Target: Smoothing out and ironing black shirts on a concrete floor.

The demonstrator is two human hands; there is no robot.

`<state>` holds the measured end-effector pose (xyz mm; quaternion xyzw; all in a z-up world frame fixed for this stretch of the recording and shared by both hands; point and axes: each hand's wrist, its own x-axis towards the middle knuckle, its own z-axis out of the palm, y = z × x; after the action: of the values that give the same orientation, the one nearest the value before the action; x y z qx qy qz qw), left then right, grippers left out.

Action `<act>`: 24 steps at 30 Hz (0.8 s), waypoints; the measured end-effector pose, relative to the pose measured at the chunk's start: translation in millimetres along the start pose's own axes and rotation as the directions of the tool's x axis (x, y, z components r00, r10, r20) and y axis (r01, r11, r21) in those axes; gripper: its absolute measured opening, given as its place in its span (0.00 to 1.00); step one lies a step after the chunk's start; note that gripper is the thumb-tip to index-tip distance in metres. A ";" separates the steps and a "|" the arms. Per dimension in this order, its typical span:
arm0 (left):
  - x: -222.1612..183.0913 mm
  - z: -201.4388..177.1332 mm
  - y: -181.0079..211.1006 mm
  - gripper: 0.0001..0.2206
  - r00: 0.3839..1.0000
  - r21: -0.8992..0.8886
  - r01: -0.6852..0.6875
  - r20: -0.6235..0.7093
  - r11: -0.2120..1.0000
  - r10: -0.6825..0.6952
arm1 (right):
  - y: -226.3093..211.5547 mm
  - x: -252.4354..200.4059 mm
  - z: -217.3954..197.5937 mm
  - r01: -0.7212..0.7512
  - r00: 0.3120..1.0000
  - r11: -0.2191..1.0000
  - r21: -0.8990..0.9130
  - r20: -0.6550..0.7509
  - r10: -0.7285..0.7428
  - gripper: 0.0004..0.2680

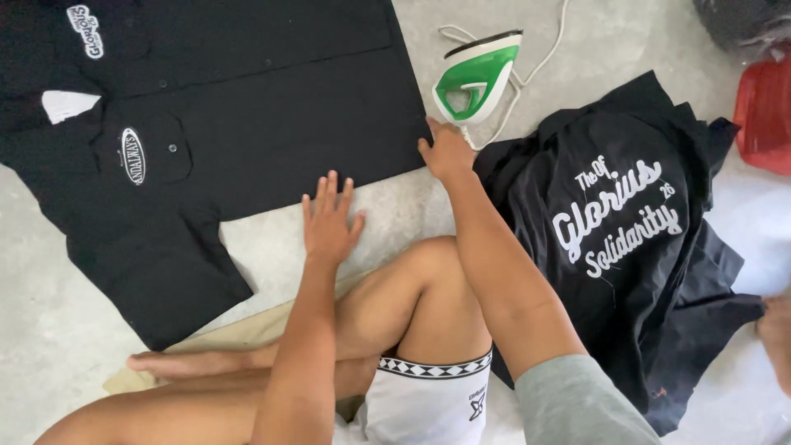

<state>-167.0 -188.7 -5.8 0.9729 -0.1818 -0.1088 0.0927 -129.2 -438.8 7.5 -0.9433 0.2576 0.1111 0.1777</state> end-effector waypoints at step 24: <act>8.6 34.8 4.5 0.30 0.988 -0.068 -0.067 -0.145 0.995 0.057 | -56.8 27.6 63.9 0.443 0.886 0.877 -0.185 -0.057 -0.460 0.24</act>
<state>-169.3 -201.0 -39.7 0.9681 -0.2008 -0.0425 0.1440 -83.7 -380.4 -43.4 -0.9931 0.0287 0.0406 0.1063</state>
